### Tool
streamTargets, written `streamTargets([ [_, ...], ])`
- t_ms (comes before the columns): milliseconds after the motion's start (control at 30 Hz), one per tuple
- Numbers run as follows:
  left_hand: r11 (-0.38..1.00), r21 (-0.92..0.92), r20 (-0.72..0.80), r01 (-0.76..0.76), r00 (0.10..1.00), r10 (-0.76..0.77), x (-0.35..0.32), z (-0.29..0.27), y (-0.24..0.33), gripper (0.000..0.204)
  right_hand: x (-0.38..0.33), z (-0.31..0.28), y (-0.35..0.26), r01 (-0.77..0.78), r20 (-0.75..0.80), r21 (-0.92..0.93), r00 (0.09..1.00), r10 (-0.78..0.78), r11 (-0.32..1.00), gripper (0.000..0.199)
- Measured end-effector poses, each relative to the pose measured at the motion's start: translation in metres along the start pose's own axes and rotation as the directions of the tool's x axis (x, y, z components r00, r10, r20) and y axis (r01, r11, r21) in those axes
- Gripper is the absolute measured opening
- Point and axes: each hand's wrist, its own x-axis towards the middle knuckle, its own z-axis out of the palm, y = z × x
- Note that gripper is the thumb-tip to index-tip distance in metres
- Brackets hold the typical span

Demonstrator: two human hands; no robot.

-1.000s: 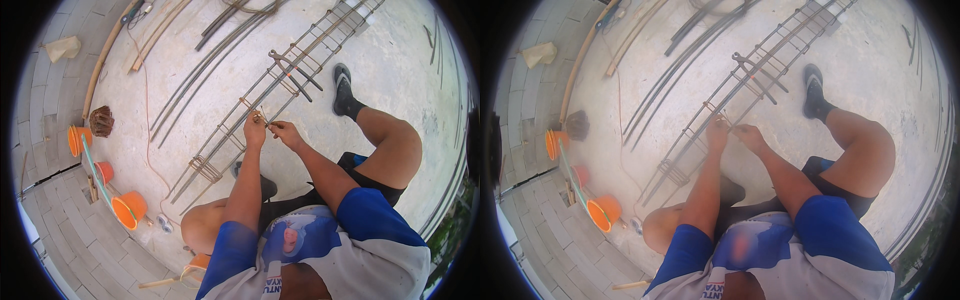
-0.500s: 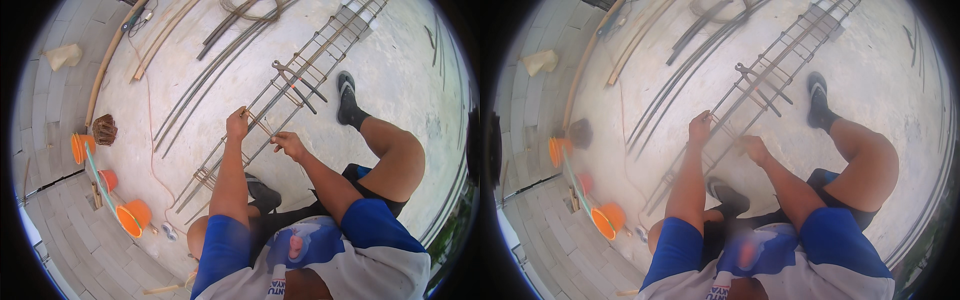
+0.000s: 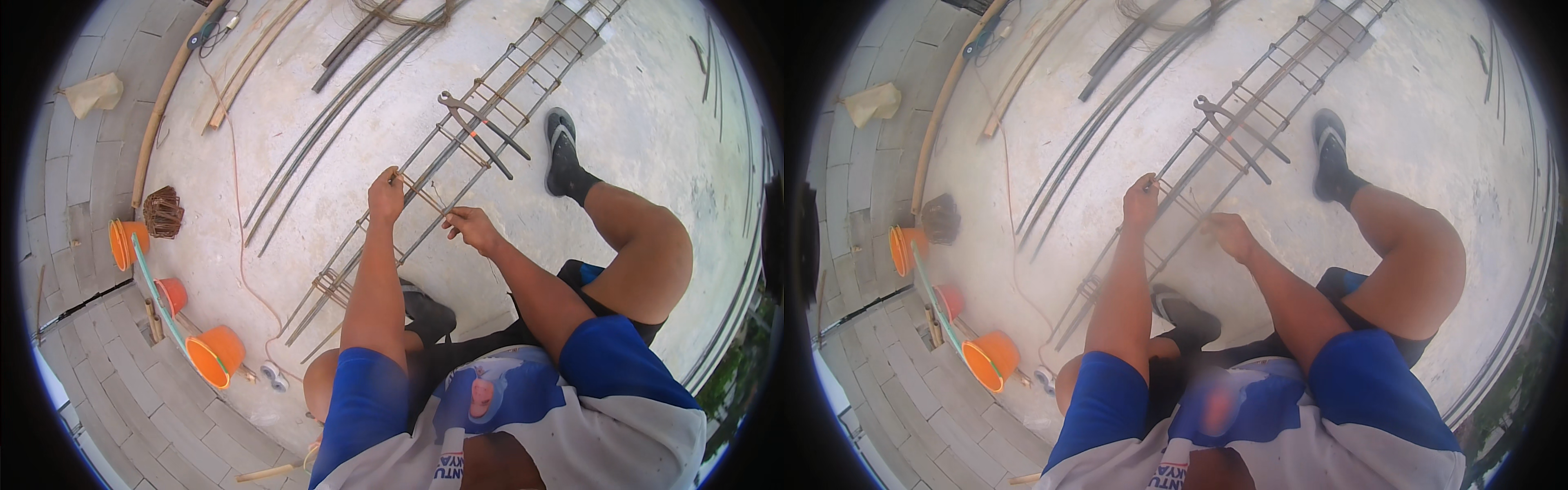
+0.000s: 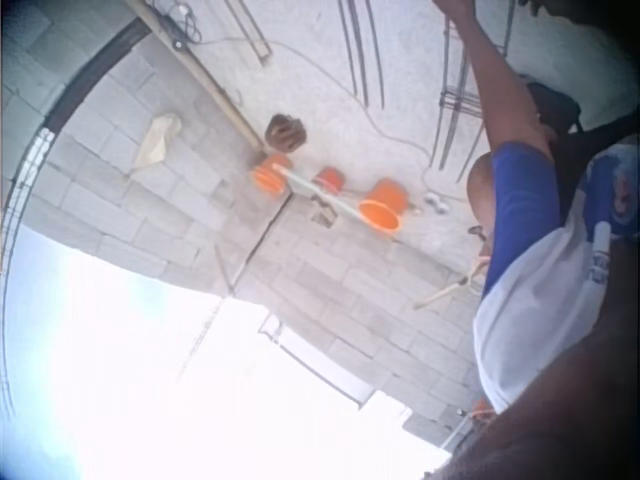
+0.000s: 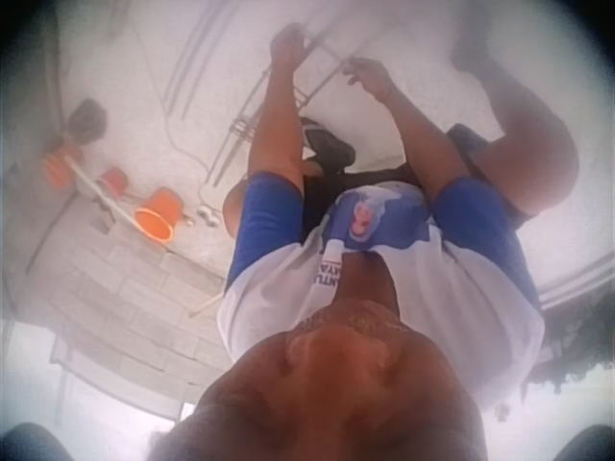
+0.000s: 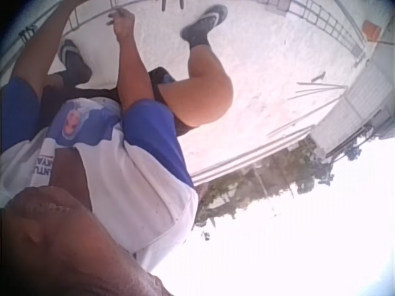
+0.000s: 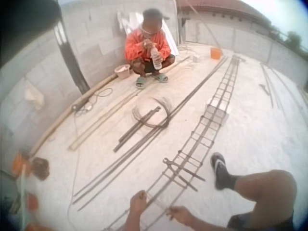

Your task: The person assembles a rebar cage by tying intersecting steel bars with wire using pliers. The person repeatedly wraps wire around bar intersections and twists it to secure the structure.

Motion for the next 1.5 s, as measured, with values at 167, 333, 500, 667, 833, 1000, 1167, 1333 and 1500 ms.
streamTargets([
  [167,0.996,0.069,-0.192,0.060,0.980,-0.046,-0.038,0.007,0.028,0.034,0.007,-0.011,0.012,-0.055,-0.039,0.070,0.998,0.058,0.996,0.034],
  [333,0.983,-0.155,0.034,0.098,0.995,-0.094,-0.094,0.017,0.054,0.033,0.013,-0.005,0.013,-0.099,-0.086,0.137,0.990,0.111,0.986,0.032],
  [500,0.882,-0.415,0.119,0.223,0.975,-0.190,-0.106,0.029,0.057,0.036,0.014,-0.003,0.013,-0.048,-0.075,0.025,0.996,0.049,0.999,0.032],
  [667,0.883,-0.414,0.109,0.222,0.975,-0.194,-0.094,0.035,0.054,0.026,0.023,-0.003,0.029,0.045,-0.069,0.031,0.997,-0.043,0.999,0.025],
  [833,0.835,-0.512,0.096,0.199,0.980,-0.174,-0.092,0.034,0.054,0.025,0.009,0.006,0.024,0.116,-0.164,-0.020,0.979,-0.118,0.993,0.024],
  [1000,0.813,-0.533,0.129,0.232,0.973,-0.193,-0.091,0.035,0.057,0.024,0.011,0.003,0.029,0.121,-0.169,-0.094,0.976,-0.136,0.988,0.030],
  [1167,0.829,-0.500,0.132,0.250,0.968,-0.212,-0.091,0.031,0.053,0.024,0.005,0.004,0.019,0.088,-0.146,-0.011,0.985,-0.089,0.996,0.029],
  [1333,0.820,-0.517,0.146,0.246,0.969,-0.199,-0.091,0.032,0.053,0.023,0.010,0.001,0.025,0.125,-0.151,-0.084,0.979,-0.136,0.989,0.029],
  [1500,0.902,-0.413,0.061,0.129,0.992,-0.114,-0.094,0.035,0.052,0.017,0.009,0.004,0.024,0.124,-0.191,-0.245,0.966,-0.173,0.962,0.029],
])
